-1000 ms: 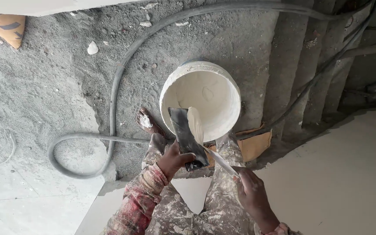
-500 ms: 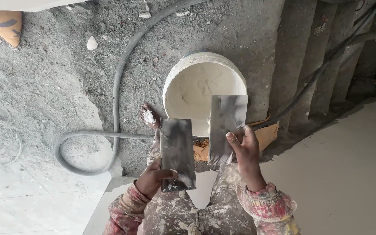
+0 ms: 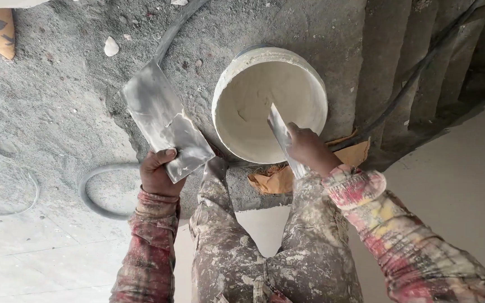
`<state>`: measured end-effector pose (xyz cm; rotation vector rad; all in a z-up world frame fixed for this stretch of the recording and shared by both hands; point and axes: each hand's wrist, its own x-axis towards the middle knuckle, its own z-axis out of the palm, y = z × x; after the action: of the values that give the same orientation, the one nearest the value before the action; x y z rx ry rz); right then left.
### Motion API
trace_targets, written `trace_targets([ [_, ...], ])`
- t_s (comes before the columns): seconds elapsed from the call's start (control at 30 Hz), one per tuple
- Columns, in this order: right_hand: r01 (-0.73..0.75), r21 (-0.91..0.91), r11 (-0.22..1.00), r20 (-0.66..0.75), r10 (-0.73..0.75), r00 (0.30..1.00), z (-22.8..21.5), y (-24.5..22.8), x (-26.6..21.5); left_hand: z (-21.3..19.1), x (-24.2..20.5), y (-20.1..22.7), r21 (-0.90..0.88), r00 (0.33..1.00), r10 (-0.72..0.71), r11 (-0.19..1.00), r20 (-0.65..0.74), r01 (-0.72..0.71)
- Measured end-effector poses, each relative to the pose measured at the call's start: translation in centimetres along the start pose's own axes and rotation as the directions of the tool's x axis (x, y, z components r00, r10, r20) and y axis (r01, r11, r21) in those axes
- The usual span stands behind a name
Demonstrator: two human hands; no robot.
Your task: The person scoops white wall putty from a bucket onto a hawk, then uses a putty knife to spread the putty over the ceiling and wall surfaces along a staircase, working in horizontal strokes and reloading from the bucket repeatedly.
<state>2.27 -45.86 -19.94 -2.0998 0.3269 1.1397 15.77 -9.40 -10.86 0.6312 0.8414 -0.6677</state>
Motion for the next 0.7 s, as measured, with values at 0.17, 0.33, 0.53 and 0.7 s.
trace_targets([
  [0.17, 0.032, -0.055, 0.998, 0.142, -0.024, 0.990, 5.2, -3.1, 9.2, 0.6, 8.4, -1.1, -0.001, 0.986, 0.121, 0.993, -0.118, -0.122],
  [0.33, -0.404, 0.490, 0.772, 0.390, 0.220, 0.894, 4.6, -9.4, 13.0, -0.7, 13.2, -2.7, -0.106, 0.975, 0.110, 0.985, -0.195, -0.132],
  [0.53, -0.504, 0.861, -0.071, 0.485, 0.418, 0.768, 4.8, -8.0, 18.7, -4.1, 11.6, -0.8, -0.107, 0.975, 0.148, 0.980, -0.168, -0.167],
  [0.7, -0.096, 0.825, -0.557, 0.289, 0.269, 0.919, 4.5, -4.0, 23.0, -4.5, 6.8, 2.4, -0.036, 0.945, 0.201, 0.976, -0.257, -0.217],
])
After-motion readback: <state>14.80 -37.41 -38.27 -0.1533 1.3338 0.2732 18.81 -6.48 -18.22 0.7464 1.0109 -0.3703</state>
